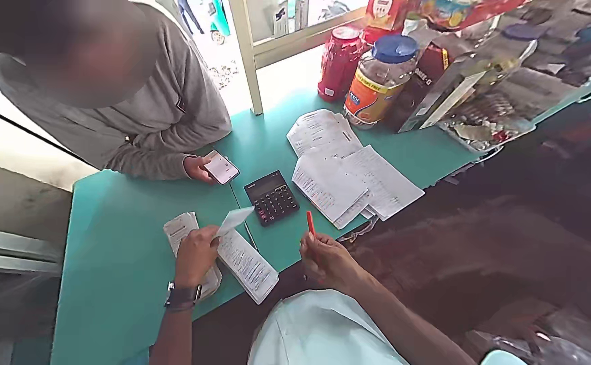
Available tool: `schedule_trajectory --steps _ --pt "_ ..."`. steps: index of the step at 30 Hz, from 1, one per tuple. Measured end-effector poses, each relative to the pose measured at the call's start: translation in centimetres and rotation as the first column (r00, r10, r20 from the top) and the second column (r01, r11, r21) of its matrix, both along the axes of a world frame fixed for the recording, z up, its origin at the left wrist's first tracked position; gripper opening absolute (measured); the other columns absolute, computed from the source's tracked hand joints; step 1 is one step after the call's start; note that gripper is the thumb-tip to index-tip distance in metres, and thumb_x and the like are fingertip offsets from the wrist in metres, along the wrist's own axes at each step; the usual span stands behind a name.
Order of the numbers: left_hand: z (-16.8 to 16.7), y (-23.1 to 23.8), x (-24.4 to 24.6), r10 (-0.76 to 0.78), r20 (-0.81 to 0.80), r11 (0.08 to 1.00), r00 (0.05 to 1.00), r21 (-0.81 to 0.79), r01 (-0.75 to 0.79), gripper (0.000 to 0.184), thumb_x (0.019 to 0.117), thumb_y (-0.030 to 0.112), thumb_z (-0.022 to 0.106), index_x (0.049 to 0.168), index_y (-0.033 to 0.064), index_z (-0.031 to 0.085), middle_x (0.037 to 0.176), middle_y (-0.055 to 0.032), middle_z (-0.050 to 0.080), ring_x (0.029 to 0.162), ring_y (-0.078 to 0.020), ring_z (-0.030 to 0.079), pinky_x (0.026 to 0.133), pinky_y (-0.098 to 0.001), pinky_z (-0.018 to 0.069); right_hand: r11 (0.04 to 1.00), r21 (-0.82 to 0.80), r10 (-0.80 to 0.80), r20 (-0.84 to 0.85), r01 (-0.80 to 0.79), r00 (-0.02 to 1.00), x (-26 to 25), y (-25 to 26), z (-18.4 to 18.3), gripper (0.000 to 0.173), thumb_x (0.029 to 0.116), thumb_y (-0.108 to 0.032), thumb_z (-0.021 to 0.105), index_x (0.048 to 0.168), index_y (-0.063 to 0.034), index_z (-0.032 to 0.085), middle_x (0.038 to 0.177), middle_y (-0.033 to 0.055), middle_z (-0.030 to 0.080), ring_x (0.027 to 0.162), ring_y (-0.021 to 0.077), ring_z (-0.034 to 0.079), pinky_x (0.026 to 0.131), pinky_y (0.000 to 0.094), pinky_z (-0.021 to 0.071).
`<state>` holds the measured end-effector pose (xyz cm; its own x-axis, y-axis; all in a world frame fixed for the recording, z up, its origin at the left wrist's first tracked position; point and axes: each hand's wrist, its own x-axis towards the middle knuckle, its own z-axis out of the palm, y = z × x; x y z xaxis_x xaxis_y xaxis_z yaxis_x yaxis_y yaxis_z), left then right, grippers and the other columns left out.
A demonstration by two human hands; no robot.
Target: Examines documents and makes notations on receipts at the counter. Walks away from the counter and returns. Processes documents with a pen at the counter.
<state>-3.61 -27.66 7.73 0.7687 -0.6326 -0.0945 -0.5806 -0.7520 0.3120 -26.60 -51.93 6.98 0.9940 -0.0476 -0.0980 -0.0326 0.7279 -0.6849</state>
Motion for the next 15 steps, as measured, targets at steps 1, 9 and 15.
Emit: schedule_trajectory --steps 1,9,15 --pt "-0.4 0.3 -0.3 -0.062 -0.016 0.998 0.998 -0.005 0.062 0.023 0.0932 0.016 0.069 0.114 0.0077 0.077 0.125 -0.0150 0.071 0.119 -0.0407 0.063 0.102 -0.0673 0.0432 1.000 -0.024 -0.007 -0.033 0.006 0.999 -0.7 0.0 -0.4 0.028 0.1083 -0.030 0.046 0.097 -0.0143 0.066 0.063 -0.0063 0.058 0.046 0.0004 0.047 0.043 0.0164 0.0393" --pt "1.7 1.1 -1.3 -0.056 -0.426 0.984 0.903 0.127 0.121 0.071 0.1050 0.061 0.030 0.129 0.0069 0.071 0.154 -0.0066 0.051 0.153 -0.0343 0.029 0.122 -0.0664 -0.0031 0.995 -0.101 -0.006 -0.051 0.000 0.999 -0.6 -0.3 -2.9 0.030 0.1076 -0.027 0.048 0.112 -0.0084 0.071 0.067 -0.0032 0.063 0.046 -0.0002 0.049 0.042 0.0145 0.0408" --pt "-0.2 1.4 -3.0 -0.059 -0.214 0.976 0.975 0.191 0.101 0.038 0.0954 0.036 0.067 0.119 0.0068 0.074 0.144 -0.0111 0.061 0.141 -0.0346 0.048 0.122 -0.0640 0.0203 0.936 -0.348 0.036 -0.043 -0.048 0.998 1.6 0.9 -2.0 0.024 0.1057 -0.022 0.052 0.109 -0.0065 0.070 0.069 -0.0053 0.064 0.050 -0.0004 0.049 0.044 0.0162 0.0394"
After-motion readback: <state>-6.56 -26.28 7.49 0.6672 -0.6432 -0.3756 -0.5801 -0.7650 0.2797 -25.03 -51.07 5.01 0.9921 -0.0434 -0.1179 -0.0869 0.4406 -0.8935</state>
